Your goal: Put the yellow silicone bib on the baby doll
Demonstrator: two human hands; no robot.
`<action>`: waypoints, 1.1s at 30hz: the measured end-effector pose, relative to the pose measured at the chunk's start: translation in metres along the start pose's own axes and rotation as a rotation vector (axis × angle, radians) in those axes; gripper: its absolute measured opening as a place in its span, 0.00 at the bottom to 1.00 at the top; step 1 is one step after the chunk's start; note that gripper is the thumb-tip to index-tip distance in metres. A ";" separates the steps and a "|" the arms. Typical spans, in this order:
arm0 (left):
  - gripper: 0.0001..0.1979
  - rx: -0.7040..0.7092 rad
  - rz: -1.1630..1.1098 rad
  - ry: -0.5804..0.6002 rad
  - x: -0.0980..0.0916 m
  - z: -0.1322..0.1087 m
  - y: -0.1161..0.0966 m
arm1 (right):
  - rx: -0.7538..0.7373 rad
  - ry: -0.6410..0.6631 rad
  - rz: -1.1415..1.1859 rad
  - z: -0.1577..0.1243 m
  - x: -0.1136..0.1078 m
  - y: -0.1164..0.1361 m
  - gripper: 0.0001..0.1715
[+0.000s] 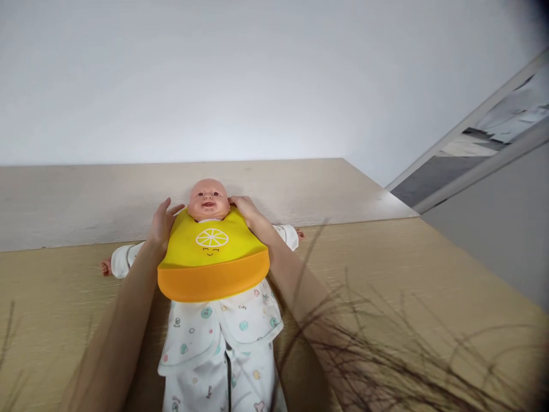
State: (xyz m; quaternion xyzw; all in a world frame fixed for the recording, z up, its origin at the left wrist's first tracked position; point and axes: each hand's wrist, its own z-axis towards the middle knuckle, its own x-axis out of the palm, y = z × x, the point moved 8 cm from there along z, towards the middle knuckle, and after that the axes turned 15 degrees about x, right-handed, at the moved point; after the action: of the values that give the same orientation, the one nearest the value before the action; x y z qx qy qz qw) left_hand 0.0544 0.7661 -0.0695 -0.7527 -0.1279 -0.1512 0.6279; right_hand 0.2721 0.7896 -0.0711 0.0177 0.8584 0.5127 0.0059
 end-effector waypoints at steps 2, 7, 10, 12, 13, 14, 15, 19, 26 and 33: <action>0.31 0.015 0.008 -0.028 -0.002 0.001 0.000 | 0.054 -0.019 0.034 0.005 -0.001 -0.005 0.03; 0.28 0.014 0.040 -0.032 -0.003 0.001 0.005 | 0.057 -0.046 0.081 0.016 0.000 -0.009 0.06; 0.21 -0.052 0.091 -0.106 -0.005 -0.004 0.008 | 0.019 -0.034 0.077 0.017 -0.001 -0.008 0.08; 0.17 -0.113 0.130 -0.138 -0.005 -0.009 0.009 | -0.033 -0.032 0.055 0.010 -0.005 -0.003 0.08; 0.17 -0.142 0.139 -0.139 -0.004 -0.012 0.009 | -0.063 -0.033 0.042 0.004 -0.008 -0.001 0.08; 0.17 -0.153 0.136 -0.138 -0.003 -0.015 0.007 | -0.089 -0.036 0.031 -0.003 -0.011 0.001 0.10; 0.17 -0.137 0.122 -0.140 -0.003 -0.017 0.004 | -0.105 -0.039 0.023 -0.011 -0.014 0.002 0.12; 0.15 0.014 0.066 -0.177 -0.013 -0.026 -0.014 | -0.126 -0.060 0.020 -0.045 -0.023 0.001 0.19; 0.15 0.144 0.047 -0.130 -0.039 -0.070 -0.028 | -0.089 -0.054 0.024 -0.110 -0.036 -0.023 0.20; 0.21 0.207 0.179 0.035 -0.044 -0.128 -0.034 | -0.003 0.204 -0.038 -0.172 -0.026 -0.049 0.30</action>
State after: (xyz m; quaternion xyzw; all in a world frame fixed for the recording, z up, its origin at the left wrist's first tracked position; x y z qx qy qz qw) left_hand -0.0079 0.6458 -0.0349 -0.6894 -0.0642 -0.0936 0.7154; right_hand 0.2921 0.6141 -0.0327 -0.0507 0.8539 0.5130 -0.0716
